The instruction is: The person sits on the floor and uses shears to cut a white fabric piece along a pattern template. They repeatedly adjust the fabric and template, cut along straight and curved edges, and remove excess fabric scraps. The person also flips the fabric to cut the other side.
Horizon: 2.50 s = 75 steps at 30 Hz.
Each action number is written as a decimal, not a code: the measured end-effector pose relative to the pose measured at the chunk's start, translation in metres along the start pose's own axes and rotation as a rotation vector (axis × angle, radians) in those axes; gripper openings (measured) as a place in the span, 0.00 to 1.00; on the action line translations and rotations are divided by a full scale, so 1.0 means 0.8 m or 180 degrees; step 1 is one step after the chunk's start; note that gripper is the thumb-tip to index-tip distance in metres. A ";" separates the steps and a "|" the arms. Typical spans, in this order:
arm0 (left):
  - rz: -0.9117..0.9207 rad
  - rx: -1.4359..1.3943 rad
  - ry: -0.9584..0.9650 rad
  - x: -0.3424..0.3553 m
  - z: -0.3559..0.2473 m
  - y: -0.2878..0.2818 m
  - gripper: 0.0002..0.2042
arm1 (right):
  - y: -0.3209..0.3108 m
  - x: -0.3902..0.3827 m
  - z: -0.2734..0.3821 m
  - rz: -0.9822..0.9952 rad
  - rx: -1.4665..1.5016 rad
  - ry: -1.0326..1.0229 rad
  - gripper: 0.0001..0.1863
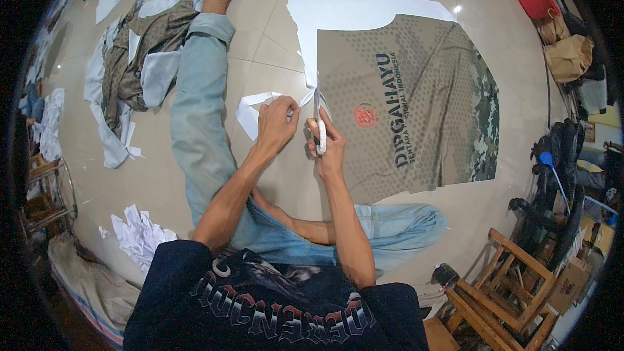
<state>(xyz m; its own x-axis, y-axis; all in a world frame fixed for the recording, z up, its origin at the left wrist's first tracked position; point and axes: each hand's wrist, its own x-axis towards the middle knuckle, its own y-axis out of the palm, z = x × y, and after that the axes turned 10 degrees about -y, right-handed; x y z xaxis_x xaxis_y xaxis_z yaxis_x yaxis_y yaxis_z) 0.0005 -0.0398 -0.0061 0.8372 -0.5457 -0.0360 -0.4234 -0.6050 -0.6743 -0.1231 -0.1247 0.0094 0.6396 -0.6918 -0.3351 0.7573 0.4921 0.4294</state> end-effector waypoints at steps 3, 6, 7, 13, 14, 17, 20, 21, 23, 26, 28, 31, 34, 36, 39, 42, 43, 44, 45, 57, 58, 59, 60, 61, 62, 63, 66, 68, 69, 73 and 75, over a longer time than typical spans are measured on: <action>0.0070 0.0041 -0.0041 0.000 0.001 -0.001 0.05 | 0.005 0.000 0.000 -0.0024 -0.0101 -0.0051 0.30; 0.0048 0.0031 -0.0021 0.000 -0.001 -0.003 0.04 | 0.007 -0.001 -0.001 -0.0040 -0.0173 -0.0084 0.29; 0.0025 0.0017 -0.0006 0.000 -0.001 -0.003 0.03 | 0.006 0.000 -0.003 -0.0037 -0.0160 -0.0076 0.29; 0.0069 -0.0006 -0.0012 -0.001 -0.001 -0.002 0.03 | 0.002 0.003 -0.011 -0.0078 -0.0291 -0.0104 0.28; 0.0082 0.0037 0.0009 -0.001 -0.001 -0.002 0.03 | 0.004 0.004 -0.010 -0.0078 -0.0281 -0.0106 0.28; 0.0114 0.0129 0.0041 -0.001 -0.001 -0.004 0.03 | 0.005 0.011 0.000 -0.0060 -0.0218 -0.0059 0.27; 0.0130 0.0144 0.0027 -0.001 -0.001 -0.005 0.04 | 0.013 0.028 0.006 -0.0135 -0.0241 -0.0006 0.27; 0.0137 0.0146 0.0034 -0.001 0.000 -0.005 0.04 | 0.015 0.032 0.008 -0.0132 -0.0229 0.0001 0.27; 0.0146 0.0132 0.0047 -0.001 -0.001 -0.005 0.04 | 0.019 0.039 0.011 -0.0129 -0.0207 0.0018 0.27; 0.0152 0.0115 0.0064 -0.001 -0.003 -0.005 0.05 | 0.016 0.047 0.003 -0.0077 -0.0350 -0.0034 0.27; 0.0150 0.0154 0.0077 -0.001 -0.001 -0.006 0.05 | 0.015 0.047 0.000 -0.0063 -0.0271 -0.0006 0.27; 0.0141 0.0188 0.0053 -0.001 -0.001 -0.007 0.03 | 0.019 0.053 0.003 -0.0047 -0.0173 -0.0041 0.26; 0.0153 0.0172 0.0075 -0.001 -0.001 -0.004 0.04 | 0.023 0.071 0.007 -0.0074 -0.0011 -0.0076 0.26; 0.0157 0.0159 0.0073 -0.001 -0.001 -0.005 0.04 | 0.032 0.080 0.013 -0.0088 -0.0024 -0.0056 0.27; 0.0176 0.0144 0.0078 0.000 -0.001 -0.005 0.04 | 0.037 0.088 0.017 -0.0080 -0.0232 -0.0025 0.29; 0.0184 0.0140 0.0088 0.000 -0.001 -0.006 0.04 | 0.035 0.093 0.013 -0.0051 -0.0287 -0.0030 0.30; 0.0184 0.0139 0.0092 0.000 -0.002 -0.006 0.04 | 0.035 0.093 0.014 -0.0068 -0.0270 -0.0024 0.29; 0.0183 0.0163 0.0073 0.001 -0.001 -0.006 0.04 | 0.035 0.093 0.016 -0.0080 -0.0249 -0.0023 0.28; 0.0181 0.0188 0.0054 0.000 -0.001 -0.007 0.04 | 0.036 0.098 0.016 -0.0044 -0.0222 -0.0058 0.27; 0.0237 0.0170 0.0006 0.000 -0.008 -0.012 0.03 | 0.046 0.154 0.022 0.0111 -0.0070 -0.0191 0.28; 0.0239 0.0184 0.0005 0.000 -0.007 -0.011 0.03 | 0.045 0.154 0.023 0.0123 -0.0094 -0.0163 0.29; 0.0245 0.0191 0.0003 0.000 -0.007 -0.011 0.03 | 0.043 0.156 0.023 0.0133 -0.0120 -0.0140 0.29; 0.0253 0.0197 0.0002 0.000 -0.006 -0.011 0.02 | 0.041 0.157 0.021 0.0145 -0.0196 -0.0128 0.29; 0.0262 0.0203 0.0002 -0.001 -0.007 -0.011 0.02 | 0.040 0.158 0.019 0.0155 -0.0272 -0.0117 0.29; 0.0251 0.0207 0.0007 0.000 -0.007 -0.011 0.02 | 0.043 0.158 0.020 0.0181 -0.0343 -0.0108 0.29; 0.0242 0.0211 0.0014 0.000 -0.007 -0.011 0.03 | 0.045 0.157 0.021 0.0187 -0.0524 -0.0088 0.28; 0.0172 0.0211 0.0085 -0.001 -0.003 -0.010 0.03 | 0.054 0.156 0.027 0.0214 -0.0742 -0.0047 0.28; 0.0118 0.0160 0.0118 -0.002 -0.001 -0.009 0.03 | 0.051 0.158 0.028 0.0216 -0.0482 -0.0025 0.28; 0.0098 0.0103 0.0122 -0.002 -0.003 -0.008 0.03 | 0.044 0.156 0.028 0.0254 -0.0382 -0.0059 0.29; -0.0005 -0.0630 -0.0560 0.010 0.008 -0.010 0.05 | 0.019 0.088 0.030 0.0223 0.0061 -0.0155 0.32; -0.0871 -0.0083 -0.0177 0.031 0.003 -0.024 0.12 | -0.010 0.029 0.032 -0.0237 -0.0750 -0.0209 0.33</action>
<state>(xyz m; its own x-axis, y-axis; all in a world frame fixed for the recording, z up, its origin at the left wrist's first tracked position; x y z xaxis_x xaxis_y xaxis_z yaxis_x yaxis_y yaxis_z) 0.0305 -0.0406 0.0041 0.9390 -0.3279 0.1039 -0.1872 -0.7406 -0.6453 -0.1178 -0.1581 0.0202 0.5768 -0.7598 -0.3000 0.8167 0.5428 0.1957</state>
